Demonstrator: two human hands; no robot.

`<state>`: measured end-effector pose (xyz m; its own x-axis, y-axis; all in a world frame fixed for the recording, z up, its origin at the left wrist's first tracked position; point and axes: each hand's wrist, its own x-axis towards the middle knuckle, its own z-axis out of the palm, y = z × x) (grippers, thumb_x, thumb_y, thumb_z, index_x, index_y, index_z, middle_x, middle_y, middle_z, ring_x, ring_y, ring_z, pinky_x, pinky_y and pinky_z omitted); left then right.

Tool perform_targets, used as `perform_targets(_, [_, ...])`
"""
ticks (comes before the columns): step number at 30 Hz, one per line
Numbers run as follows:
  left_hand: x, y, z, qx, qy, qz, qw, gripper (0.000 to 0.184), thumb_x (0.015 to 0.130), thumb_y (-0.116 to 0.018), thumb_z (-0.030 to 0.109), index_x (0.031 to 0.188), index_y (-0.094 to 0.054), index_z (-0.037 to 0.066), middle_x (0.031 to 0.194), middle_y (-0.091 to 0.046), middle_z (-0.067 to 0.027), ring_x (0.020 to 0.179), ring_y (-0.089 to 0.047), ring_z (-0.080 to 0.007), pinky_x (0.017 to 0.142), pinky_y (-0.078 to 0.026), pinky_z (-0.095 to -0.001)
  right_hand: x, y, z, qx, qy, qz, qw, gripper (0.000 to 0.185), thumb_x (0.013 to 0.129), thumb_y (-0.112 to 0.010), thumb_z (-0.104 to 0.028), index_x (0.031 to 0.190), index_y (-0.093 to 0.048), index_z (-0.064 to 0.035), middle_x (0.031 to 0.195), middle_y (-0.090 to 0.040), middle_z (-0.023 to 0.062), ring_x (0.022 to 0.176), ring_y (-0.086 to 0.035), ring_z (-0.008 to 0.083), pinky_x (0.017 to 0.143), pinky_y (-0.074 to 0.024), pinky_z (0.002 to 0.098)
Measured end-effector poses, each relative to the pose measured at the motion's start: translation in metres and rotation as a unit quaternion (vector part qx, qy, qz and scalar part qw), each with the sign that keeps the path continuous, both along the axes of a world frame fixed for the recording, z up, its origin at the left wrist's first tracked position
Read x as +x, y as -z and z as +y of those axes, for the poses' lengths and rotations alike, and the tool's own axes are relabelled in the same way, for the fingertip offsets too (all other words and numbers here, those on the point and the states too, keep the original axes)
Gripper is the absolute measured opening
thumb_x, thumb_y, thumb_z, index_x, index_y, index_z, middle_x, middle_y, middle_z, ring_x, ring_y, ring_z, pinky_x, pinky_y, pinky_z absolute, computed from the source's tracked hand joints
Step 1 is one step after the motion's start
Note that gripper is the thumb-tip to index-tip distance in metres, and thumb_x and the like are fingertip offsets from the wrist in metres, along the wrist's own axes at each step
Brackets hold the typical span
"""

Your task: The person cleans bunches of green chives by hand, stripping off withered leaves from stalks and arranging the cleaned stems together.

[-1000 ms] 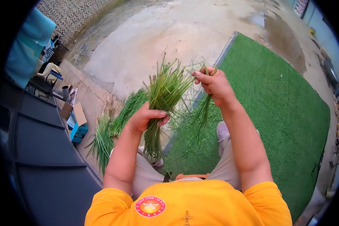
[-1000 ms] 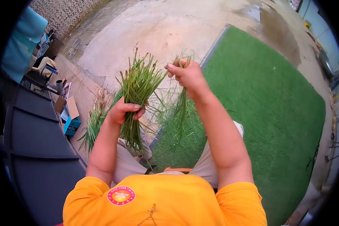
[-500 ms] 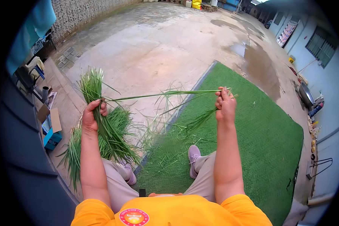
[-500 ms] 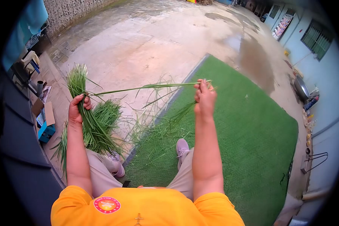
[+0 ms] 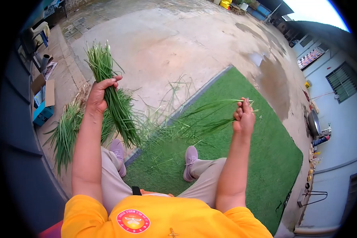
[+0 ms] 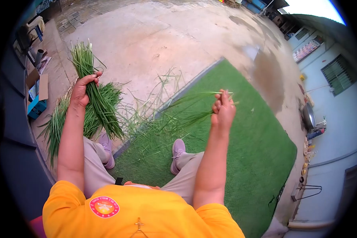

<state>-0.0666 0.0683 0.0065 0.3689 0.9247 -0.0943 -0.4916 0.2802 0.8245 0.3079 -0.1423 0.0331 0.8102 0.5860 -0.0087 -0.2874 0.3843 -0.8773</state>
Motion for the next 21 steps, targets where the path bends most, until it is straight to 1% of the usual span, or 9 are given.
perform_targets(1, [0.014, -0.002, -0.008, -0.022, 0.006, 0.003, 1.0, 0.023, 0.072, -0.058, 0.001, 0.093, -0.058, -0.008, 0.079, -0.063, -0.0088, 0.058, -0.057, -0.0088, 0.054, -0.049, -0.0201, -0.003, 0.001, 0.0, -0.008, -0.014, -0.004, 1.0, 0.017, 0.087, -0.054, -0.02, 0.09, -0.054, -0.0038, 0.068, -0.053, 0.0022, 0.043, -0.032, 0.0016, 0.035, -0.0219, 0.0151])
perform_targets(3, [0.037, -0.012, -0.027, 0.006, 0.053, 0.053, 0.997, 0.017, 0.071, -0.058, 0.001, 0.086, -0.06, -0.006, 0.074, -0.063, -0.0069, 0.058, -0.056, -0.0079, 0.053, -0.047, -0.02, -0.008, 0.002, 0.001, -0.018, -0.038, -0.01, 0.999, 0.018, 0.087, -0.054, -0.021, 0.09, -0.054, -0.0042, 0.069, -0.053, 0.0017, 0.044, -0.032, 0.0017, 0.036, -0.022, 0.015])
perform_targets(4, [0.046, -0.014, -0.036, 0.014, 0.079, 0.044, 0.996, 0.013, 0.072, -0.059, 0.002, 0.084, -0.061, -0.004, 0.074, -0.063, -0.0074, 0.059, -0.056, -0.0081, 0.053, -0.047, -0.0207, -0.012, 0.002, 0.002, -0.022, -0.043, -0.014, 0.999, 0.018, 0.087, -0.054, -0.021, 0.09, -0.054, -0.0042, 0.069, -0.053, 0.0017, 0.044, -0.032, 0.0017, 0.036, -0.022, 0.015])
perform_targets(7, [0.069, -0.011, -0.051, 0.015, 0.156, 0.047, 0.986, 0.02, 0.072, -0.064, 0.004, 0.09, -0.056, 0.0, 0.08, -0.063, -0.0087, 0.06, -0.054, -0.0077, 0.055, -0.047, -0.0197, -0.028, 0.003, 0.007, -0.035, -0.087, -0.013, 0.995, 0.018, 0.087, -0.054, -0.021, 0.09, -0.053, -0.004, 0.069, -0.053, 0.0018, 0.044, -0.032, 0.0018, 0.036, -0.0221, 0.015])
perform_targets(10, [0.087, -0.009, -0.066, 0.009, 0.223, 0.038, 0.974, 0.028, 0.07, -0.068, 0.006, 0.095, -0.055, 0.0, 0.082, -0.063, -0.0069, 0.068, -0.055, -0.0089, 0.062, -0.045, -0.0214, -0.052, 0.004, 0.017, -0.076, -0.136, -0.011, 0.988, 0.018, 0.087, -0.055, -0.021, 0.09, -0.054, -0.0037, 0.068, -0.053, 0.0018, 0.043, -0.032, 0.0018, 0.036, -0.0222, 0.0153])
perform_targets(13, [0.099, -0.01, -0.078, 0.05, 0.271, 0.053, 0.96, 0.034, 0.067, -0.07, 0.006, 0.098, -0.055, 0.001, 0.085, -0.062, -0.0049, 0.078, -0.054, -0.0109, 0.074, -0.042, -0.0237, -0.081, 0.004, 0.028, -0.112, -0.207, -0.032, 0.971, 0.019, 0.086, -0.056, -0.021, 0.085, -0.055, -0.0023, 0.064, -0.054, 0.0027, 0.04, -0.029, 0.0019, 0.036, -0.0193, 0.017])
perform_targets(17, [0.107, -0.003, -0.086, 0.077, 0.282, 0.051, 0.955, 0.038, 0.067, -0.068, 0.0, 0.102, -0.054, 0.002, 0.089, -0.06, -0.0021, 0.082, -0.054, -0.0107, 0.077, -0.043, -0.0244, -0.104, 0.009, 0.04, -0.157, -0.258, -0.054, 0.952, 0.018, 0.085, -0.057, -0.021, 0.083, -0.057, -0.0024, 0.064, -0.054, 0.0025, 0.039, -0.03, 0.0016, 0.036, -0.0188, 0.0177])
perform_targets(20, [0.11, 0.006, -0.088, 0.101, 0.259, 0.066, 0.958, 0.039, 0.067, -0.065, -0.004, 0.104, -0.053, 0.001, 0.093, -0.058, -0.0014, 0.085, -0.053, -0.0097, 0.078, -0.042, -0.0241, -0.111, 0.015, 0.045, -0.158, -0.301, -0.048, 0.939, 0.017, 0.085, -0.056, -0.02, 0.083, -0.057, -0.0028, 0.063, -0.054, 0.0026, 0.039, -0.03, 0.0016, 0.036, -0.0185, 0.0177])
perform_targets(21, [0.109, 0.01, -0.088, 0.135, 0.22, 0.085, 0.962, 0.038, 0.066, -0.064, -0.005, 0.102, -0.053, 0.0, 0.091, -0.059, -0.0029, 0.084, -0.053, -0.01, 0.077, -0.043, -0.0245, -0.113, 0.017, 0.047, -0.155, -0.306, -0.046, 0.938, 0.016, 0.085, -0.055, -0.019, 0.083, -0.057, -0.0028, 0.063, -0.054, 0.0026, 0.039, -0.029, 0.0017, 0.035, -0.0181, 0.0175])
